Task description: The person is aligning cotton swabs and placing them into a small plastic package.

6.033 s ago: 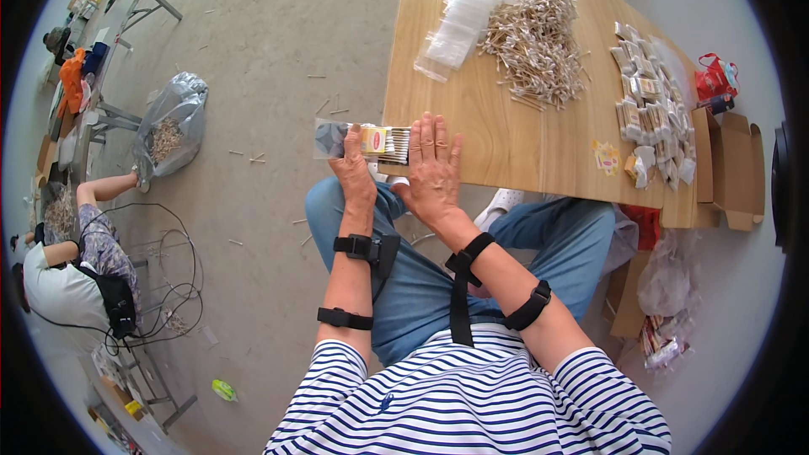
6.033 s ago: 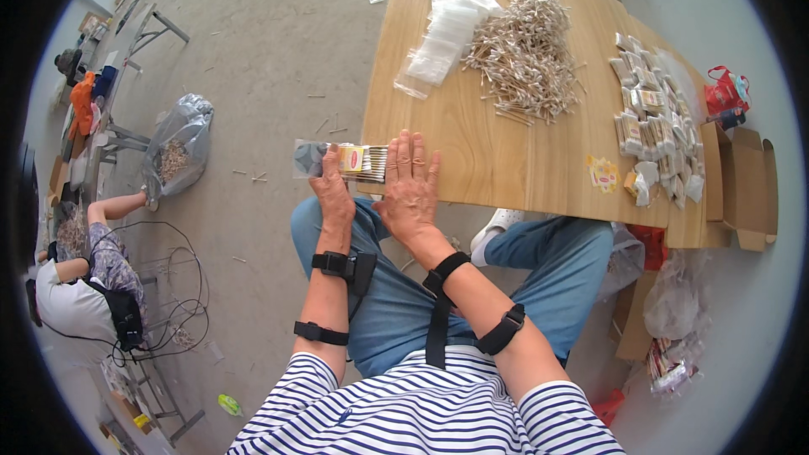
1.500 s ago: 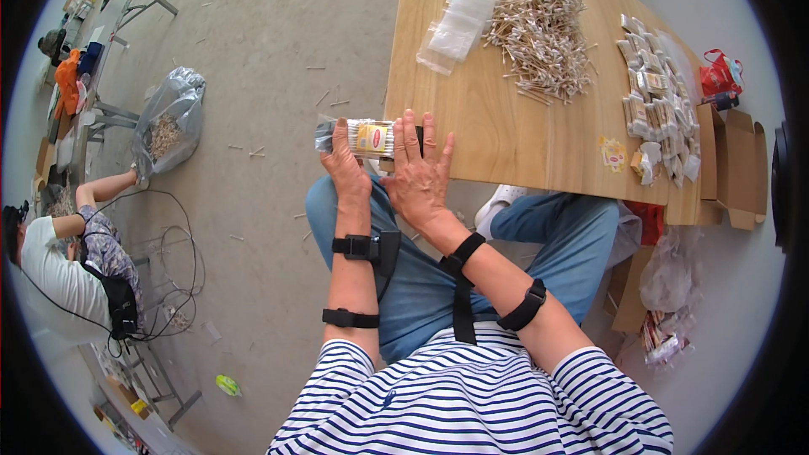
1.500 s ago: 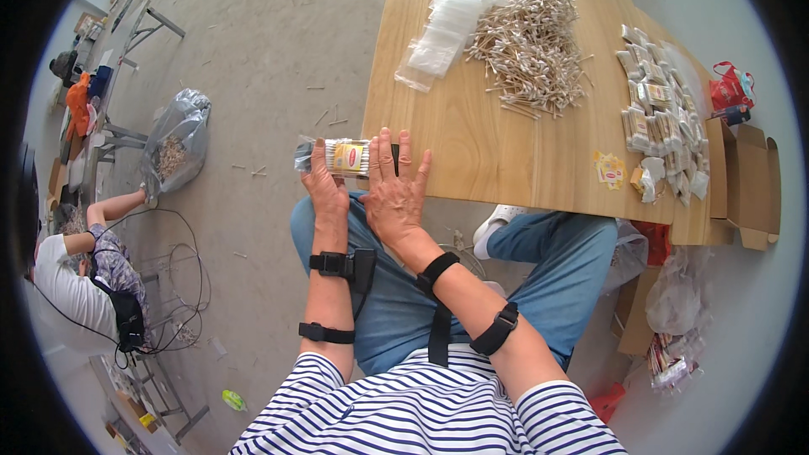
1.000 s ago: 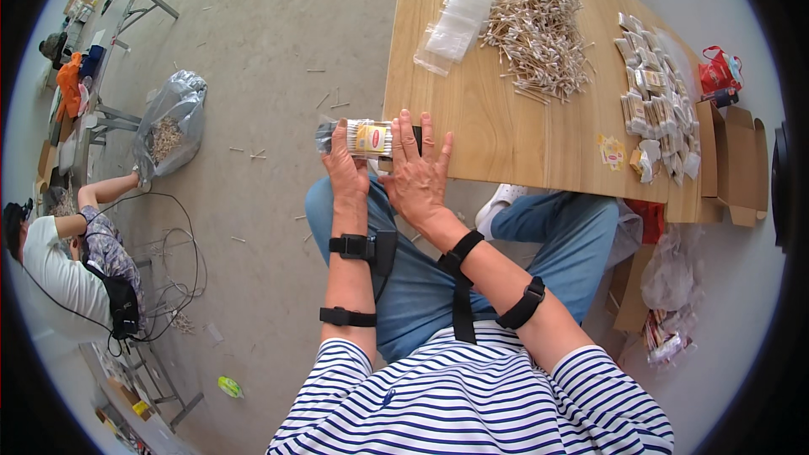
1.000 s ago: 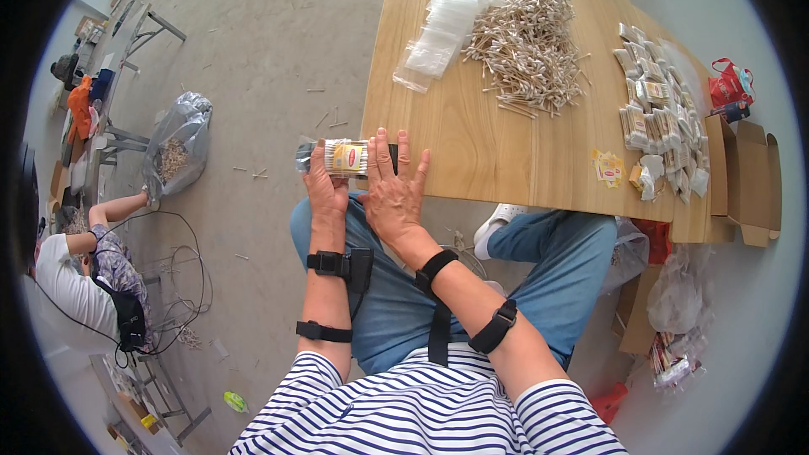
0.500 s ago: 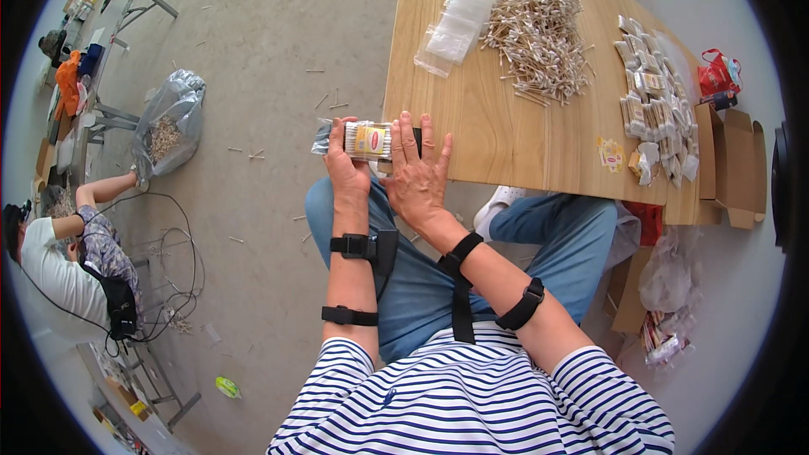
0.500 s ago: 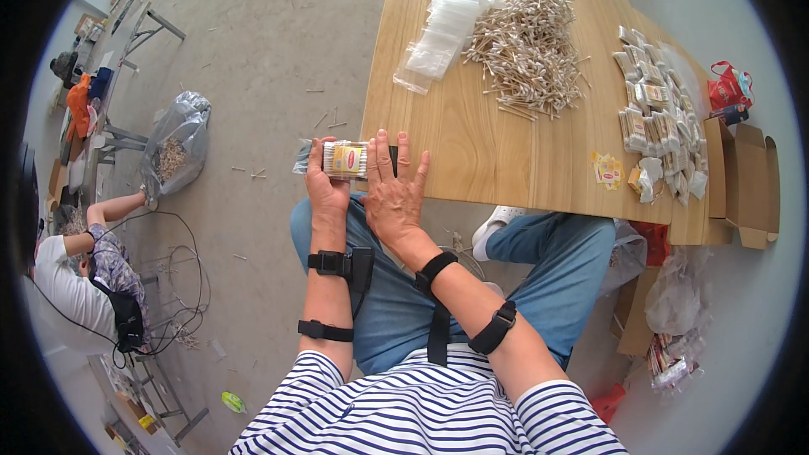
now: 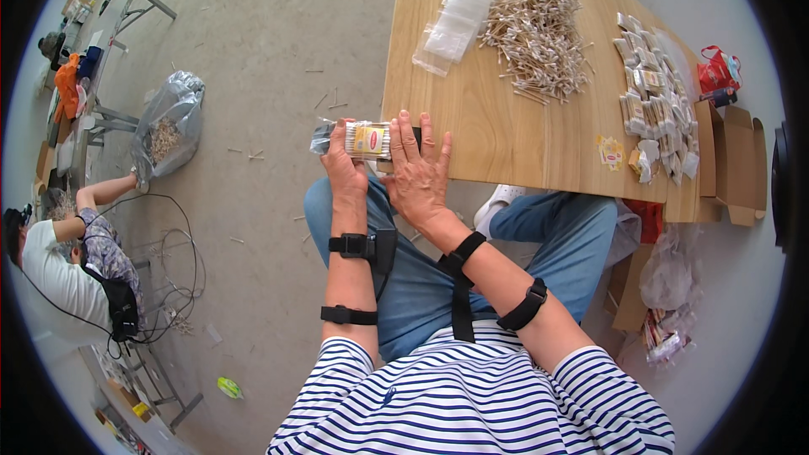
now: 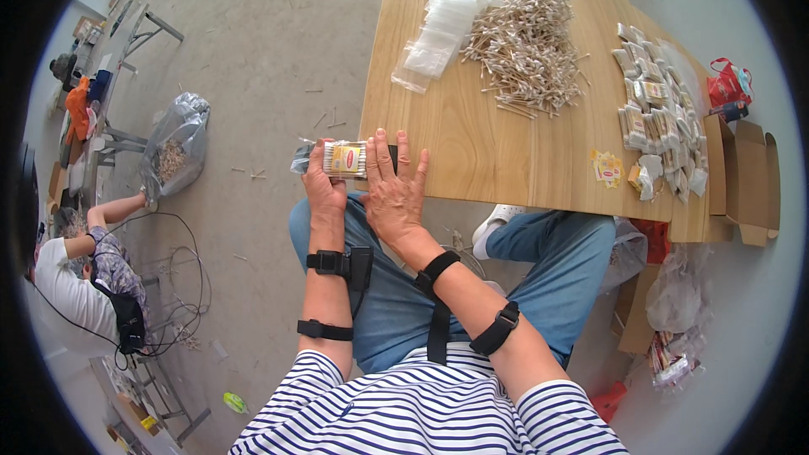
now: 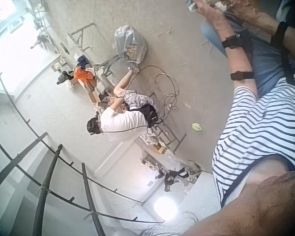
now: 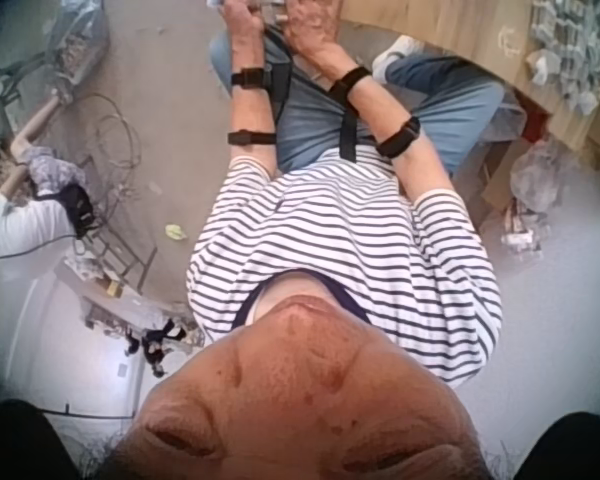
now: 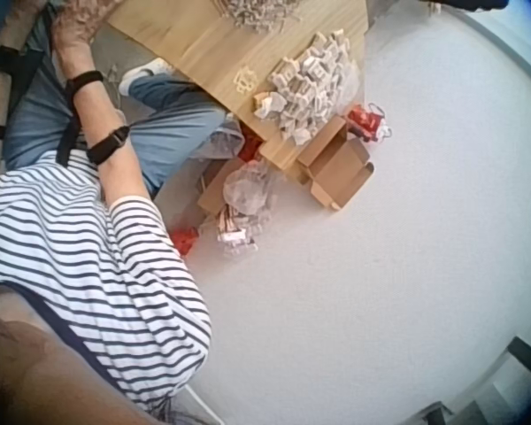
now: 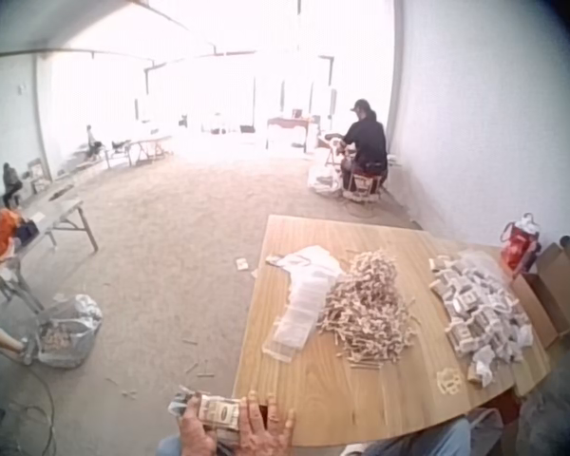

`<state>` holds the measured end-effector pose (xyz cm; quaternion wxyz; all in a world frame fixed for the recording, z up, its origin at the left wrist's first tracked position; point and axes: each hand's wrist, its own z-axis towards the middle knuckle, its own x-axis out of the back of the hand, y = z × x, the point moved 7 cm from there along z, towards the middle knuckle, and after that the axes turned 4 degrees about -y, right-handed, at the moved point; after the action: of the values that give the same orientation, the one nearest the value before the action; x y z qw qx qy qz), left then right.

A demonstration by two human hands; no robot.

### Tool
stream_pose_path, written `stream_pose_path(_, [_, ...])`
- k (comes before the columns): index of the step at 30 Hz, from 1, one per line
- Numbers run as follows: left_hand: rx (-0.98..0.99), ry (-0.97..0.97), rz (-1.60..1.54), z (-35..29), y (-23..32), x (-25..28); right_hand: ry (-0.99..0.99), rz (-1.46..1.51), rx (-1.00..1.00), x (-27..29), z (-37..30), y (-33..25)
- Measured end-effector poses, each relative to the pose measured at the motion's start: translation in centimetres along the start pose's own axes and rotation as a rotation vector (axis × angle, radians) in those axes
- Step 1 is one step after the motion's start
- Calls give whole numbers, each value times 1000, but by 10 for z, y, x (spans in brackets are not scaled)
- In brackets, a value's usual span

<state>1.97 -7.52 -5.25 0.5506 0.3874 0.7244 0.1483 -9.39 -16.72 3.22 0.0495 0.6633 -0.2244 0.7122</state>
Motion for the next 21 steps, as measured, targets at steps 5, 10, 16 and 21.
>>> stream_pose_path(5, [-56,27,34,-3,3,-3,-4,7,-20,-1,0,2])
stream_pose_path(10, [-65,32,39,-4,5,-3,21,-12,-22,0,0,2])
stream_pose_path(16, [-66,7,30,-4,4,-6,23,7,-14,5,0,4])
stream_pose_path(21, [-76,12,30,-5,5,-5,21,39,-9,7,0,3])
